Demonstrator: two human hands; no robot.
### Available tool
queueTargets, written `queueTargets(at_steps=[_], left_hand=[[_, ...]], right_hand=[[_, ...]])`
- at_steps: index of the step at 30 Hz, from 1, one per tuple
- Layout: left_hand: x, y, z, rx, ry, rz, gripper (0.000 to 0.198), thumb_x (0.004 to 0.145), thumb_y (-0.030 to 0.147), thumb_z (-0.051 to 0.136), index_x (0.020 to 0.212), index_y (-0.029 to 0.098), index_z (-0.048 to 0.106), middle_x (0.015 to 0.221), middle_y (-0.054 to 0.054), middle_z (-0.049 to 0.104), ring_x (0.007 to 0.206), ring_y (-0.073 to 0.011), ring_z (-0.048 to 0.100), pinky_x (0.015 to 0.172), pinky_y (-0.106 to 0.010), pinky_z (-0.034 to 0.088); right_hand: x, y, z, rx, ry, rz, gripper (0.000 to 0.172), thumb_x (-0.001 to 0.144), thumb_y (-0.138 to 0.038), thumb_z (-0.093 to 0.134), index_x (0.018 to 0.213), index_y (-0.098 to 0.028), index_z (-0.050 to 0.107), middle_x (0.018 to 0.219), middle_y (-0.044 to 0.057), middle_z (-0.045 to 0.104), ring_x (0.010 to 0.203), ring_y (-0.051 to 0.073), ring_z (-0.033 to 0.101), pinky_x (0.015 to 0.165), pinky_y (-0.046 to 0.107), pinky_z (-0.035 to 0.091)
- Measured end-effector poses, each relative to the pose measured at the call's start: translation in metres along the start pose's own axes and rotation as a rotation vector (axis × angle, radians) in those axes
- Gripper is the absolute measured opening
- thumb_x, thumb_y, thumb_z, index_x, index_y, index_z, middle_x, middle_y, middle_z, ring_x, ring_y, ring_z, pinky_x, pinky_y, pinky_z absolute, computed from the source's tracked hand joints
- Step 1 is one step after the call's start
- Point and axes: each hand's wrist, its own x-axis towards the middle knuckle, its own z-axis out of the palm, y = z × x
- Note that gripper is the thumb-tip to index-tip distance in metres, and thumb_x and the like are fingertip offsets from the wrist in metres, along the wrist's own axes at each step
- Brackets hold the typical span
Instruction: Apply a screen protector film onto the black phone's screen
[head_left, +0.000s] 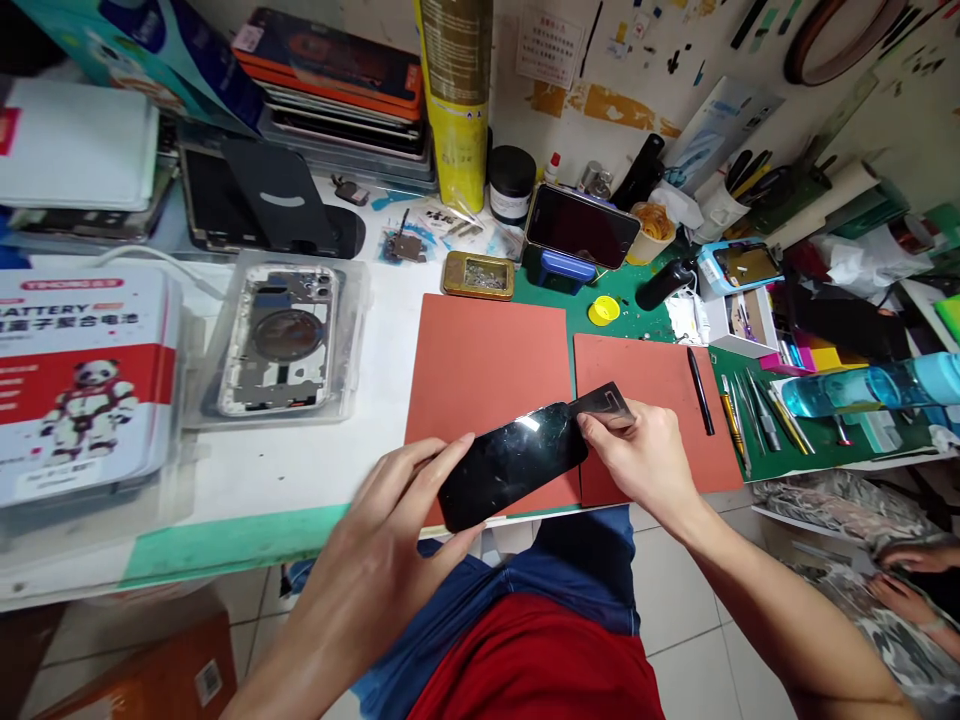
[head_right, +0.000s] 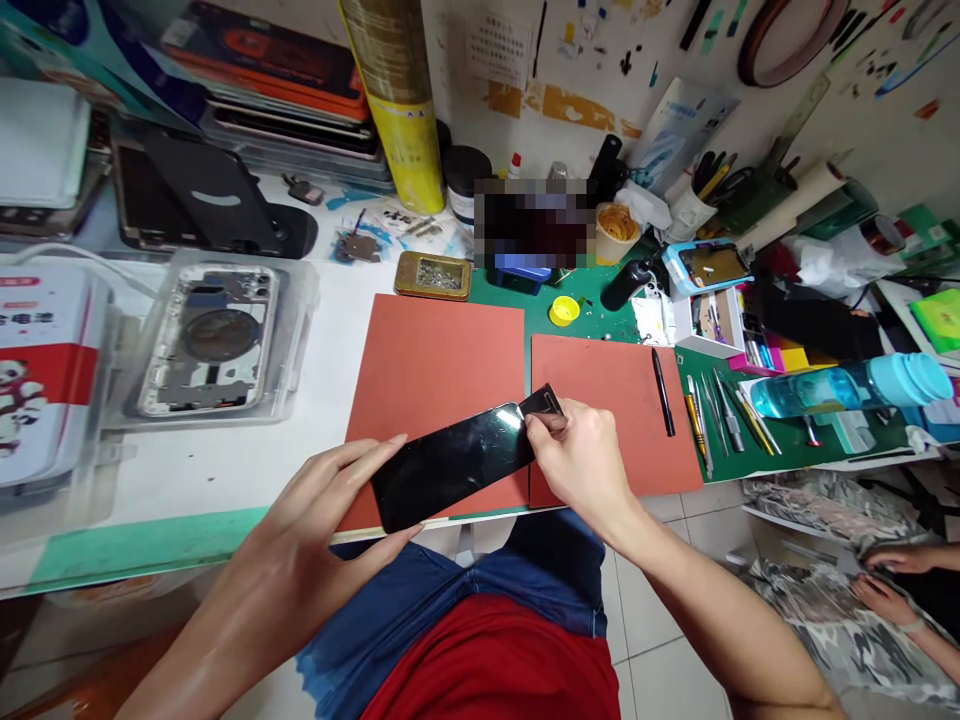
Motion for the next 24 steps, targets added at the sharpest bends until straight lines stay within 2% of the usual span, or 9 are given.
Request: queueTargets(at_steps=[3, 6, 12, 16, 21, 24], left_hand=[[0.001, 0.001, 0.0, -0.008, 0.008, 0.0, 0.068, 0.099, 0.027, 0.068, 0.161, 0.025, 0.042, 0.137, -0.014, 0.061, 0.125, -0.0324, 0.065, 0.104, -0.049, 0.061], [0.001, 0.002, -0.001, -0.015, 0.004, -0.008, 0.068, 0.099, 0.026, 0.068, 0.162, 0.026, 0.042, 0.137, -0.014, 0.061, 0.125, -0.0321, 0.065, 0.104, -0.049, 0.06], [-0.001, 0.0, 0.0, -0.033, 0.007, -0.018, 0.068, 0.098, 0.028, 0.068, 0.161, 0.027, 0.043, 0.137, -0.013, 0.061, 0.125, -0.0321, 0.066, 0.105, -0.05, 0.06], [0.0, 0.0, 0.0, -0.038, -0.002, -0.023, 0.067, 0.098, 0.028, 0.068, 0.161, 0.027, 0.044, 0.137, -0.013, 0.062, 0.124, -0.0323, 0.067, 0.104, -0.051, 0.06], [0.001, 0.002, -0.002, -0.031, -0.011, -0.017, 0.068, 0.1, 0.031, 0.067, 0.162, 0.028, 0.041, 0.136, -0.013, 0.062, 0.125, -0.0326, 0.066, 0.105, -0.051, 0.059], [0.0, 0.003, -0.003, -0.019, -0.015, -0.013, 0.067, 0.1, 0.03, 0.067, 0.162, 0.027, 0.041, 0.135, -0.013, 0.062, 0.124, -0.0322, 0.066, 0.104, -0.05, 0.06]], right_hand=[[0.005, 0.004, -0.003, 0.229, -0.074, 0.185, 0.027, 0.083, -0.043, 0.074, 0.069, -0.02, 0.078, 0.068, 0.007, 0.078, 0.067, 0.025, 0.074, 0.065, 0.037, 0.057], [0.009, 0.009, -0.004, 0.463, -0.111, 0.339, 0.027, 0.074, -0.045, 0.084, 0.077, -0.019, 0.083, 0.076, 0.009, 0.082, 0.076, 0.029, 0.08, 0.074, 0.044, 0.066], [0.011, 0.016, -0.002, 0.644, -0.131, 0.391, 0.031, 0.066, -0.044, 0.093, 0.081, -0.018, 0.086, 0.078, 0.009, 0.083, 0.076, 0.027, 0.08, 0.081, 0.047, 0.069], [0.009, 0.013, -0.002, 0.563, -0.125, 0.365, 0.028, 0.07, -0.045, 0.089, 0.078, -0.018, 0.085, 0.078, 0.009, 0.083, 0.077, 0.029, 0.08, 0.077, 0.045, 0.067], [0.006, 0.005, -0.004, 0.184, -0.046, 0.138, 0.025, 0.084, -0.039, 0.077, 0.068, -0.019, 0.079, 0.067, 0.005, 0.079, 0.07, 0.025, 0.076, 0.066, 0.036, 0.059], [0.008, 0.005, -0.004, 0.221, -0.085, 0.154, 0.022, 0.083, -0.037, 0.077, 0.072, -0.019, 0.08, 0.068, 0.005, 0.08, 0.071, 0.025, 0.077, 0.066, 0.036, 0.061]])
